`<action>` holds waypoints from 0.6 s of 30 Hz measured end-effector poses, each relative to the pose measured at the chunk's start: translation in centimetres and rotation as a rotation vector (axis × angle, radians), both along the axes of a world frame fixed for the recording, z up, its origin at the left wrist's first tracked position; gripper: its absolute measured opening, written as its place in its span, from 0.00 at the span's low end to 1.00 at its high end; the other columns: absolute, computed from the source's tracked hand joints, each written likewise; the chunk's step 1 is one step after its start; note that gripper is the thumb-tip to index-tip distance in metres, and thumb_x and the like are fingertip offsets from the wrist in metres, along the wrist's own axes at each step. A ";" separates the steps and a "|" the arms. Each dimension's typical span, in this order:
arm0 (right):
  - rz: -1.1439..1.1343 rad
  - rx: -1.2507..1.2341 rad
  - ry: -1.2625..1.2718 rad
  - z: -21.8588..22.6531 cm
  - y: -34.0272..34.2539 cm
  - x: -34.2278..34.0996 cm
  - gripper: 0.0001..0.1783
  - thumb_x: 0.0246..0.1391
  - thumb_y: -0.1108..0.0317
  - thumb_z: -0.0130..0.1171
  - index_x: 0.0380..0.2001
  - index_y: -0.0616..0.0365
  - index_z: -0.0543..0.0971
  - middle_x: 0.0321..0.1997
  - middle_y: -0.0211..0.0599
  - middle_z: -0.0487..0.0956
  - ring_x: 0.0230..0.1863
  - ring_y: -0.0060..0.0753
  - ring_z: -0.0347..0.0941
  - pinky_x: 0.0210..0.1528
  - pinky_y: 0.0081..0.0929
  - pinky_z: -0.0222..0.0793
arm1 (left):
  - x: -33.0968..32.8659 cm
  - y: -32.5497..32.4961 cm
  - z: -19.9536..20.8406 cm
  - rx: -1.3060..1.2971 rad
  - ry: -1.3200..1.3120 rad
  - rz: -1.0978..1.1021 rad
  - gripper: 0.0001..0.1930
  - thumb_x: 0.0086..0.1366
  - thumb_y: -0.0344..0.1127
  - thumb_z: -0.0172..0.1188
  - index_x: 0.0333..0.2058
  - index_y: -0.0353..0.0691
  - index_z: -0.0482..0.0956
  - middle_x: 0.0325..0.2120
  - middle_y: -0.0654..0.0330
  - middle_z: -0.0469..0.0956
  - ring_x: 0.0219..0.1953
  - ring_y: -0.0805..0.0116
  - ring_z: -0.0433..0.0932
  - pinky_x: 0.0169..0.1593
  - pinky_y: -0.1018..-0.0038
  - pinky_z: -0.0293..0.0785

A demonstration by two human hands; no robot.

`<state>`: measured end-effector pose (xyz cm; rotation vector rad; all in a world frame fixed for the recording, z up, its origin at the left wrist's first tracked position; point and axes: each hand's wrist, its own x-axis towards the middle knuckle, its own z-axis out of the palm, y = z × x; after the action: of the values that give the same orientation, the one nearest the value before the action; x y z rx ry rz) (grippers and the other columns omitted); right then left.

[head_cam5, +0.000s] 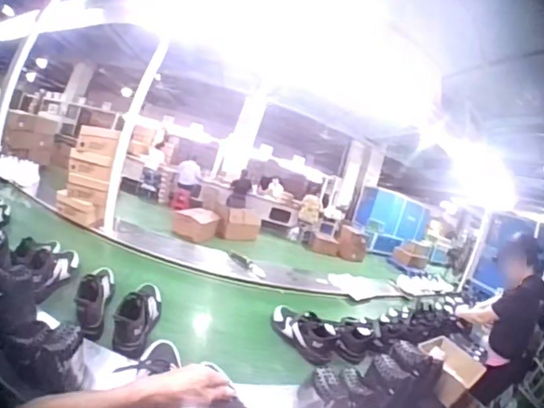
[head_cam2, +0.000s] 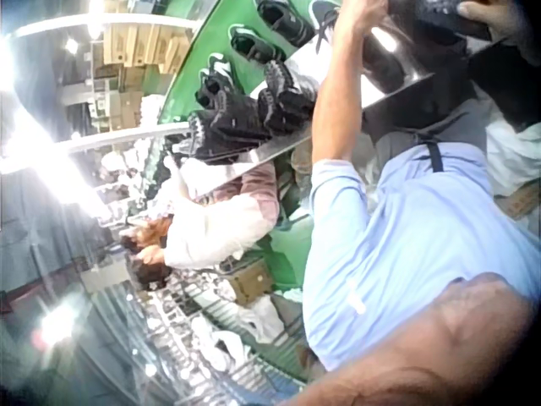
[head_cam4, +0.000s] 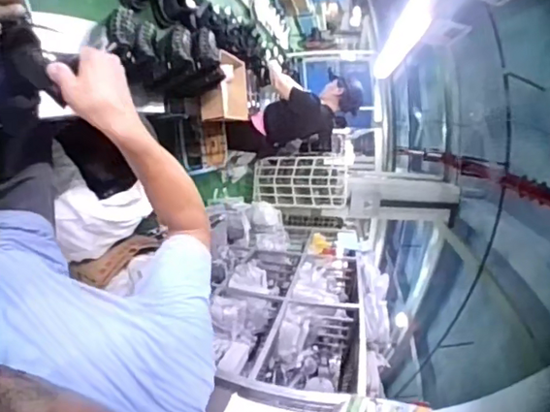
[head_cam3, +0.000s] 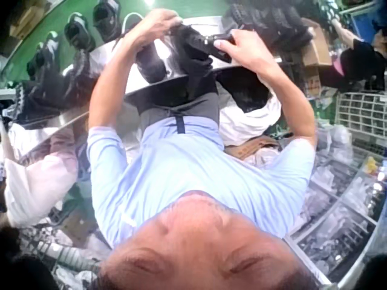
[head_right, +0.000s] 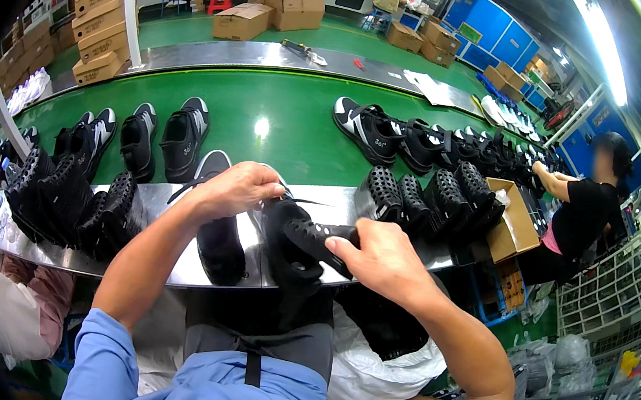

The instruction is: The person attaches a plastic component to the heel of a black sneaker and secures it by pressing the parts together and smoothing the edges.

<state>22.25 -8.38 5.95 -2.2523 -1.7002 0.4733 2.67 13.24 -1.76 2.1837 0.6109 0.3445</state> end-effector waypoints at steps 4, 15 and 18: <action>0.077 0.126 -0.389 -7.0 3.3 -2.1 0.23 0.61 0.54 0.64 0.36 0.70 0.79 0.33 0.63 0.83 0.40 0.63 0.83 0.43 0.53 0.79 | 2.5 -1.2 -0.1 -0.003 -0.068 -0.074 0.15 0.74 0.41 0.60 0.38 0.31 0.83 0.24 0.51 0.77 0.29 0.64 0.75 0.37 0.63 0.73; -0.013 -0.050 0.108 -8.4 5.1 2.6 0.26 0.50 0.57 0.72 0.33 0.77 0.81 0.36 0.68 0.83 0.44 0.64 0.83 0.50 0.51 0.77 | 3.9 -8.7 -2.5 -0.027 0.050 0.327 0.47 0.57 0.42 0.70 0.71 0.30 0.58 0.43 0.30 0.82 0.50 0.39 0.84 0.56 0.55 0.78; -0.097 -0.080 0.028 -8.6 7.8 0.8 0.19 0.48 0.64 0.65 0.32 0.75 0.84 0.39 0.72 0.83 0.48 0.67 0.83 0.51 0.52 0.78 | 5.6 -7.8 -5.2 0.043 0.075 0.517 0.46 0.57 0.36 0.66 0.72 0.31 0.56 0.39 0.32 0.84 0.46 0.36 0.84 0.54 0.52 0.78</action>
<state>23.07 -0.62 -2.62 -2.3599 -1.5759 0.5567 8.24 5.43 -6.99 2.0614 1.2221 0.5487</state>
